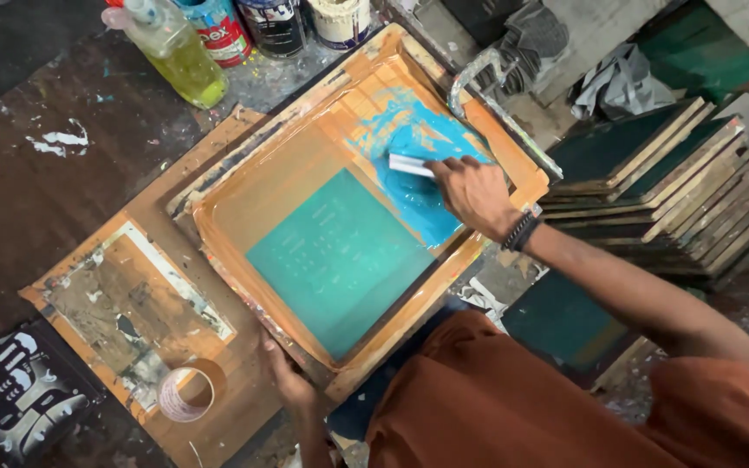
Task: The person scoops blue ink from a container onto a screen printing frame using a metal spatula. They then use a squeegee to spread the ink across the screen mesh, repeatedly adding more ink and spreading it to cover the surface.
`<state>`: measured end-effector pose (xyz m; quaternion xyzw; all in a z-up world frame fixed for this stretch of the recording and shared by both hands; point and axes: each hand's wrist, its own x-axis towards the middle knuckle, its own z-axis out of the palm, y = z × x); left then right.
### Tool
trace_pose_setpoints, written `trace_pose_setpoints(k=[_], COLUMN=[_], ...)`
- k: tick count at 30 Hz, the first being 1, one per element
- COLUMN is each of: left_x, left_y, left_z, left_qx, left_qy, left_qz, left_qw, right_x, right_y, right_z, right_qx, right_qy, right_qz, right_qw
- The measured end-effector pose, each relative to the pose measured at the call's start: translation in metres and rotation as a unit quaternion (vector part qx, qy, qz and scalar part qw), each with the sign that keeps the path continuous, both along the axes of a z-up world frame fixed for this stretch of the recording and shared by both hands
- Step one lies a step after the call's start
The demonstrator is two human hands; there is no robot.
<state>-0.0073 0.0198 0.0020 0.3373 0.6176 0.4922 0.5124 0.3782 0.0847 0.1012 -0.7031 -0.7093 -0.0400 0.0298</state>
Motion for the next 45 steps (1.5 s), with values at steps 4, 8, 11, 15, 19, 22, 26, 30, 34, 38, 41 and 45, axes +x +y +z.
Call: trace_pose_setpoints(k=[4, 8, 11, 15, 19, 22, 26, 30, 34, 38, 41, 45], left_x=[-0.026, -0.024, -0.017, -0.011, -0.018, -0.018, -0.007, -0.011, -0.008, -0.006, -0.005, -0.007], left_y=[0.012, 0.018, 0.020, 0.020, 0.012, 0.011, 0.019, 0.017, 0.024, 0.024, 0.023, 0.021], left_z=[-0.070, -0.082, -0.062, -0.044, -0.073, -0.077, -0.043, -0.045, -0.031, -0.023, -0.018, -0.031], left_qx=[0.080, 0.110, 0.142, 0.183, 0.117, 0.215, 0.191, 0.178, 0.204, 0.211, 0.175, 0.196], left_qy=[-0.118, -0.257, -0.157, -0.089, -0.134, -0.127, -0.174, -0.142, -0.105, -0.043, -0.099, -0.105], left_qz=[-0.034, -0.045, -0.070, -0.078, -0.017, -0.056, -0.042, -0.036, -0.063, -0.054, -0.055, -0.056], left_qw=[0.989, 0.959, 0.975, 0.976, 0.984, 0.967, 0.965, 0.973, 0.971, 0.975, 0.978, 0.973], right_x=[0.009, 0.026, 0.025, 0.031, 0.022, 0.025, 0.013, 0.017, 0.016, 0.026, 0.039, 0.058], right_y=[0.026, 0.029, 0.039, 0.040, 0.028, 0.011, 0.002, 0.028, 0.073, 0.092, 0.081, 0.051], right_z=[0.033, 0.046, 0.047, 0.023, 0.025, 0.035, 0.054, 0.054, 0.022, 0.003, 0.005, 0.020], right_qx=[-0.034, 0.018, -0.005, -0.026, -0.027, -0.038, -0.055, -0.044, -0.022, 0.054, -0.020, -0.041], right_qy=[0.065, 0.111, 0.095, 0.049, 0.032, 0.076, 0.096, 0.084, 0.032, -0.001, -0.010, -0.081], right_qz=[-0.055, -0.034, -0.103, -0.043, 0.020, 0.037, 0.026, 0.002, 0.020, 0.089, 0.117, 0.187], right_qw=[0.996, 0.993, 0.990, 0.998, 0.999, 0.996, 0.993, 0.996, 0.999, 0.995, 0.993, 0.978])
